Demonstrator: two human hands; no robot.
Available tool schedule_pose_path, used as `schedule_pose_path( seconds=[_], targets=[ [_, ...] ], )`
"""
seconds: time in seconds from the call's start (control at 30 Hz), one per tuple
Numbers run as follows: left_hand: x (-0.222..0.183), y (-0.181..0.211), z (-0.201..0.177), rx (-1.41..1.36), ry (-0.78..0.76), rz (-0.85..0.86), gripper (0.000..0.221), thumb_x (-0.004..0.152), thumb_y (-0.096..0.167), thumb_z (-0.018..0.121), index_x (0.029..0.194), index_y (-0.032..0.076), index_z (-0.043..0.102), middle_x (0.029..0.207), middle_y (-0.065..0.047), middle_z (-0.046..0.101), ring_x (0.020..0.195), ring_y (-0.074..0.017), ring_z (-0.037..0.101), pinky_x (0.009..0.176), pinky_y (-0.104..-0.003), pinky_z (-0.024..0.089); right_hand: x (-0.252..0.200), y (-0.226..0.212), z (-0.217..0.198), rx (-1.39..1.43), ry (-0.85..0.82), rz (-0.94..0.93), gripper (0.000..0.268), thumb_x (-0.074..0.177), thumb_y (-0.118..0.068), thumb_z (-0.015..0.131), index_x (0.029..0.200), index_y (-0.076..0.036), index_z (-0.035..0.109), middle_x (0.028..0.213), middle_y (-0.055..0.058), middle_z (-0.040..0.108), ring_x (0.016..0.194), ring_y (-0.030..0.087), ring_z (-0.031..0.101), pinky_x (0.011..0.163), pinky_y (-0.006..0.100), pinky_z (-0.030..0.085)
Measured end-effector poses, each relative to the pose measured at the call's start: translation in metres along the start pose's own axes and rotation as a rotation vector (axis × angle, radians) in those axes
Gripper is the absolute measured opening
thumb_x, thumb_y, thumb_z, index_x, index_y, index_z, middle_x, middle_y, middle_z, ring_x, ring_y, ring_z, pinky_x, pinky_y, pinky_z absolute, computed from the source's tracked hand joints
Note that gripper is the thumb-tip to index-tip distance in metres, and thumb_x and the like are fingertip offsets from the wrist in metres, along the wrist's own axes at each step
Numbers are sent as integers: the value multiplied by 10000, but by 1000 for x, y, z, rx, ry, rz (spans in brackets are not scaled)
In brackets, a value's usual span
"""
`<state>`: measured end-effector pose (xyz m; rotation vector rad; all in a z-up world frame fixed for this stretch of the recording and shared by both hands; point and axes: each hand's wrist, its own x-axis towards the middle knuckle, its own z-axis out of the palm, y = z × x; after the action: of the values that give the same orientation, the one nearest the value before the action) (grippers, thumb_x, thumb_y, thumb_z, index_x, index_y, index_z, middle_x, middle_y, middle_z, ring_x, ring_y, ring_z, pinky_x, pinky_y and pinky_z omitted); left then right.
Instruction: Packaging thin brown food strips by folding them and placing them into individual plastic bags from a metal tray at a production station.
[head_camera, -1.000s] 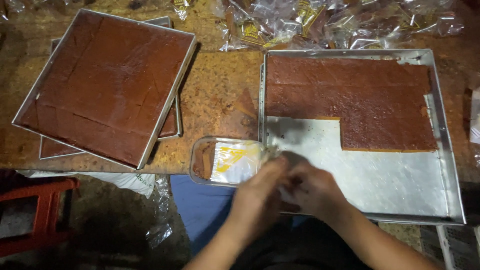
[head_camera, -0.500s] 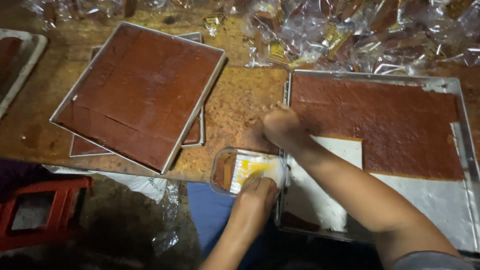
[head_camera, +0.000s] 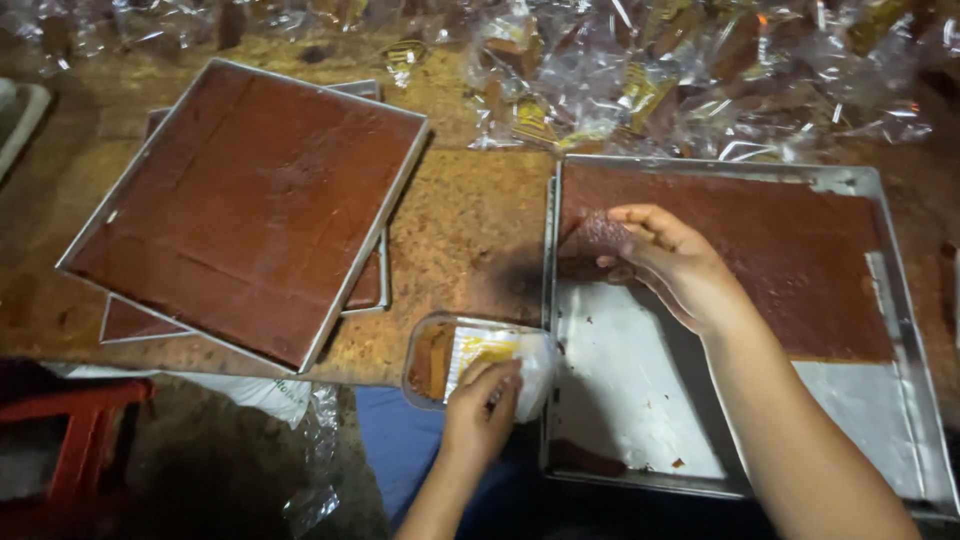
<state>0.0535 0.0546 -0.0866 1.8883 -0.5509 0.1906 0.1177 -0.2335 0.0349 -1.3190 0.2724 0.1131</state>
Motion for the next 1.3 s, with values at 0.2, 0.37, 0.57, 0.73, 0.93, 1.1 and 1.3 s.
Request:
schedule_pose_path(
  seconds=[0.2,0.37,0.57,0.73,0.93,1.1,1.3],
  targets=[
    [11,12,-1,-82,-55,29,464,889,-134,429,1219,20,716,1298,-187,697,1218,-307,683,1088,-385,514,-41,67,-58,-279,66,240,466,885,81,508,1332,25,627,747,228,728,599,294,683,666,451,621],
    [15,23,-7,-42,-120,14,455,890,-121,411,1234,-11,687,1278,-179,677,1211,-328,651,1086,-387,488,-76,103,-72,-1093,132,-291,231,880,-101,627,1035,-172,781,980,-18,674,1057,232,579,941,372,451],
    [19,54,-9,78,-65,-31,427,812,-88,578,1189,33,739,1204,-126,735,1114,-360,709,957,-443,567,-96,70,-30,-1346,-87,-206,409,769,-61,710,1145,-205,779,1154,107,654,1135,315,564,987,424,507],
    [16,77,-2,81,-112,-13,442,791,-84,592,1183,54,744,1185,-109,736,1097,-361,719,953,-437,572,-96,68,-23,-1294,-6,-71,572,828,-270,743,1379,-181,616,1310,142,656,1148,384,674,961,506,568],
    [20,98,14,98,-420,-62,661,669,-53,562,1317,56,633,1386,-114,614,1240,-310,641,988,-418,531,-152,106,-15,-657,36,-481,567,794,8,746,1338,-58,603,1353,119,691,1161,199,728,1064,320,545],
    [30,119,25,77,-498,136,678,745,51,674,1410,35,545,1423,-198,565,1233,-375,621,999,-408,517,-156,76,13,-1136,84,-901,101,901,-122,729,1001,-121,742,945,32,749,856,273,689,689,380,512],
    [-3,142,62,-68,-539,336,650,798,-110,537,1440,-97,444,1463,-299,485,1387,-433,505,1139,-514,455,-150,69,-38,-1451,-124,325,174,832,-313,571,790,-211,706,816,66,764,829,280,734,730,397,515]
  ],
)
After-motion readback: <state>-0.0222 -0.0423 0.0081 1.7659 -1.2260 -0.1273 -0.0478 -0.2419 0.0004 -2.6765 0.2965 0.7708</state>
